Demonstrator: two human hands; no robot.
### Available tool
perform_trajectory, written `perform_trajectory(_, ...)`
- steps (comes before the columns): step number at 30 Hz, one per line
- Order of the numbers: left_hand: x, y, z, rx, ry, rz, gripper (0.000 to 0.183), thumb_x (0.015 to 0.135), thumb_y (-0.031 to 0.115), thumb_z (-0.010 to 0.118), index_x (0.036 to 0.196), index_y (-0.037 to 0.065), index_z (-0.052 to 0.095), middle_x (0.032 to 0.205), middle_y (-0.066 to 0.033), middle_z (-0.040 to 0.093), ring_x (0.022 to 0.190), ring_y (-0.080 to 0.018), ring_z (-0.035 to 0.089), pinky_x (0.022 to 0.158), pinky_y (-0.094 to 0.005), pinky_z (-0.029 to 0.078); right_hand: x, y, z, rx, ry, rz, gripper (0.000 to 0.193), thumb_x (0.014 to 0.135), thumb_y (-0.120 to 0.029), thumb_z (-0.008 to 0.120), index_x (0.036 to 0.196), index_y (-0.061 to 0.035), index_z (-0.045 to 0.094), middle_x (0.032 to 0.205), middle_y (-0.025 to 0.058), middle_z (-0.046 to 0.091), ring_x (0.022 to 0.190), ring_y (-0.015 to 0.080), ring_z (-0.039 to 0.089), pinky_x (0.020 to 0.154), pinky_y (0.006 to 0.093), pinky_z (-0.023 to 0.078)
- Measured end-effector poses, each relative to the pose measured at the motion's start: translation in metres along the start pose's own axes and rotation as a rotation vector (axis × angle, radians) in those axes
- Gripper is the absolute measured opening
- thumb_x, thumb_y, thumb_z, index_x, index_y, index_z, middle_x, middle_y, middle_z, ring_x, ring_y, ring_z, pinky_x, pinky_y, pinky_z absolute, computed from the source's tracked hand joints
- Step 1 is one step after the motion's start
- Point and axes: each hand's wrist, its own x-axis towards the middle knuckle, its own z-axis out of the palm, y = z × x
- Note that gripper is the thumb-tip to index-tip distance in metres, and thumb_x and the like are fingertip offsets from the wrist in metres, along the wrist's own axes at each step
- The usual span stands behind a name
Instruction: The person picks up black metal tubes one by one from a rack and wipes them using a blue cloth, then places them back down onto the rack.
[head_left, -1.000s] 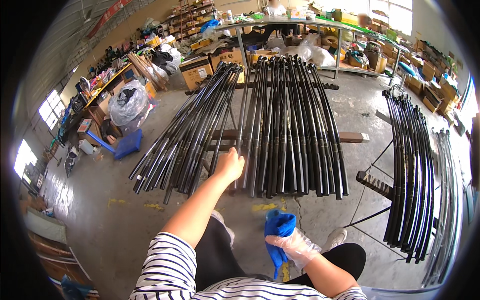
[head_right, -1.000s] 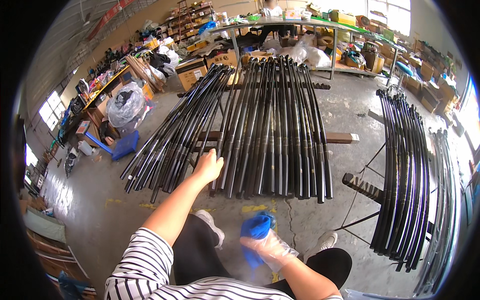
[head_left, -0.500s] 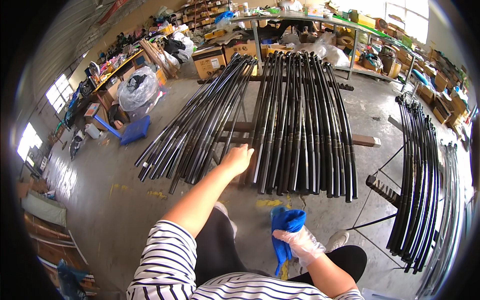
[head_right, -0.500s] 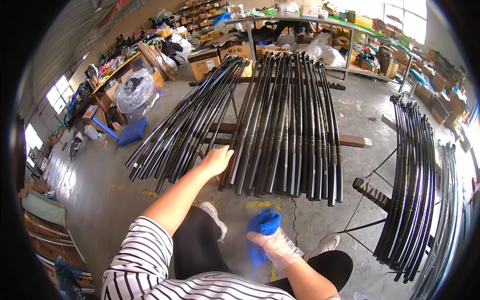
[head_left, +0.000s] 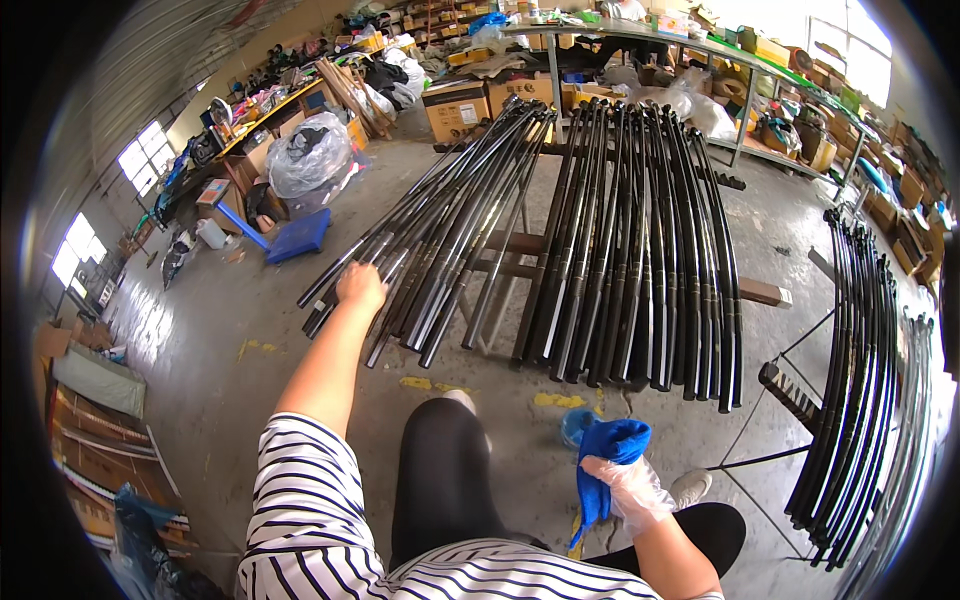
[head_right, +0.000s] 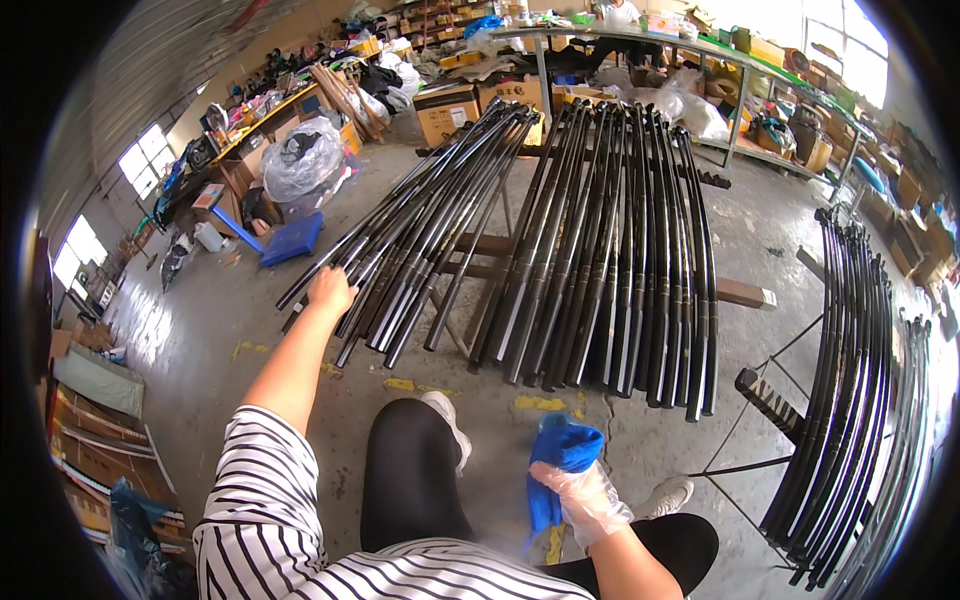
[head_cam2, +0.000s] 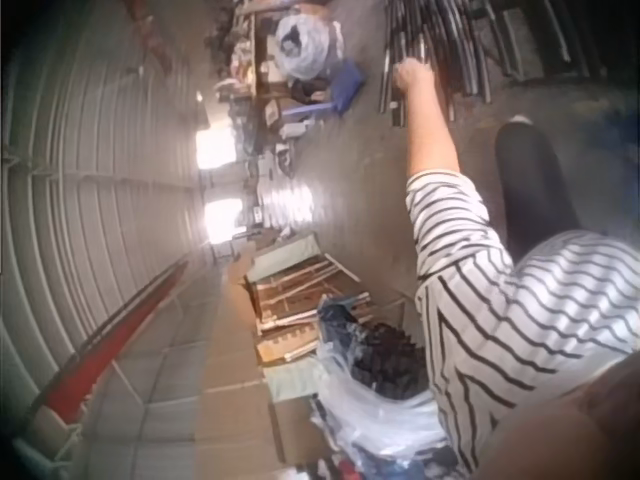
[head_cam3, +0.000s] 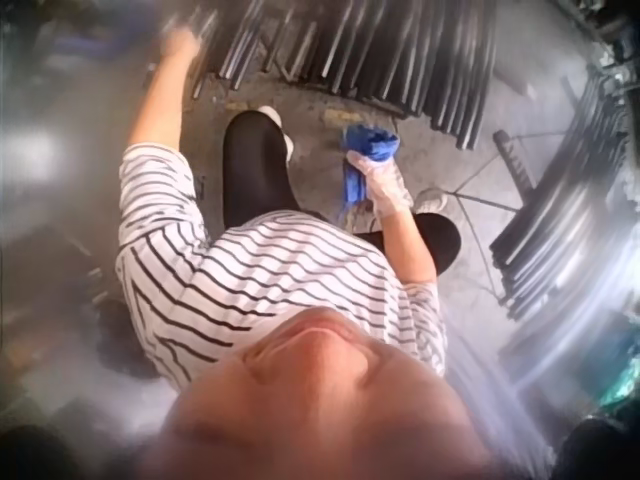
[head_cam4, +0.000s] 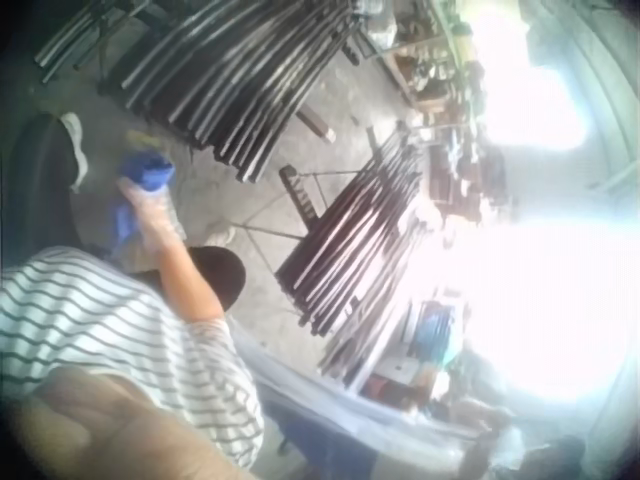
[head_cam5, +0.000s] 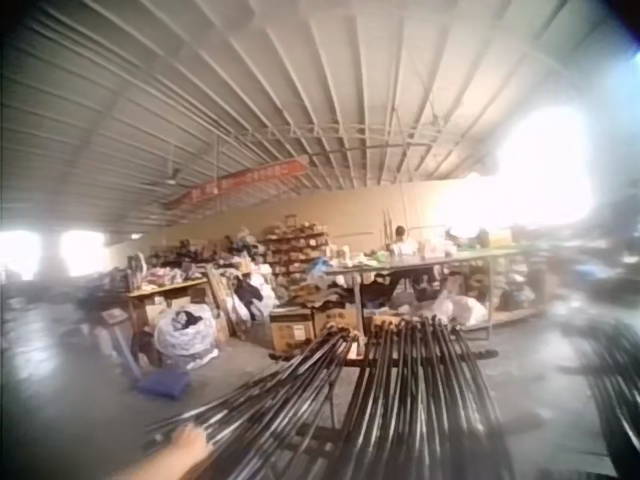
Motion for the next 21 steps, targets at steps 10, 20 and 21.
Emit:
perform_trajectory(10, 0.005, -0.035, 0.051, 0.088, 0.005, 0.094, 0.036, 0.073, 0.016, 0.064, 0.1, -0.004, 0.052, 0.096, -0.0218, 0.061, 0.087, -0.0314, 0.063, 0.075, -0.0394, 0.052, 0.016, 0.011, -0.001, 0.033, 0.013, -0.009, 0.047, 0.069, -0.008, 0.073, 0.11, -0.0052, 0.051, 0.095, 0.0046, 0.057, 0.083, 0.0178, 0.056, 0.075, 0.0325, 0.049)
perform_trajectory(20, -0.018, -0.037, 0.026, -0.372, 0.081, 0.041, 0.04, 0.08, 0.037, 0.061, 0.093, 0.0, 0.058, 0.094, -0.0202, 0.062, 0.089, -0.036, 0.06, 0.077, -0.0435, 0.048, 0.012, 0.01, -0.004, -0.006, -0.028, 0.042, 0.051, 0.071, -0.011, 0.073, 0.116, -0.0074, 0.05, 0.103, 0.0028, 0.055, 0.093, 0.0158, 0.053, 0.082, 0.0319, 0.045)
perform_trajectory(21, -0.021, -0.038, 0.023, -0.427, 0.083, 0.074, 0.04, 0.08, 0.037, 0.061, 0.092, -0.002, 0.058, 0.093, -0.0211, 0.062, 0.089, -0.036, 0.06, 0.077, -0.0425, 0.048, 0.012, 0.01, -0.003, -0.001, -0.024, 0.045, 0.05, 0.071, -0.011, 0.073, 0.116, -0.0074, 0.05, 0.104, 0.0029, 0.056, 0.092, 0.0159, 0.053, 0.082, 0.0321, 0.045)
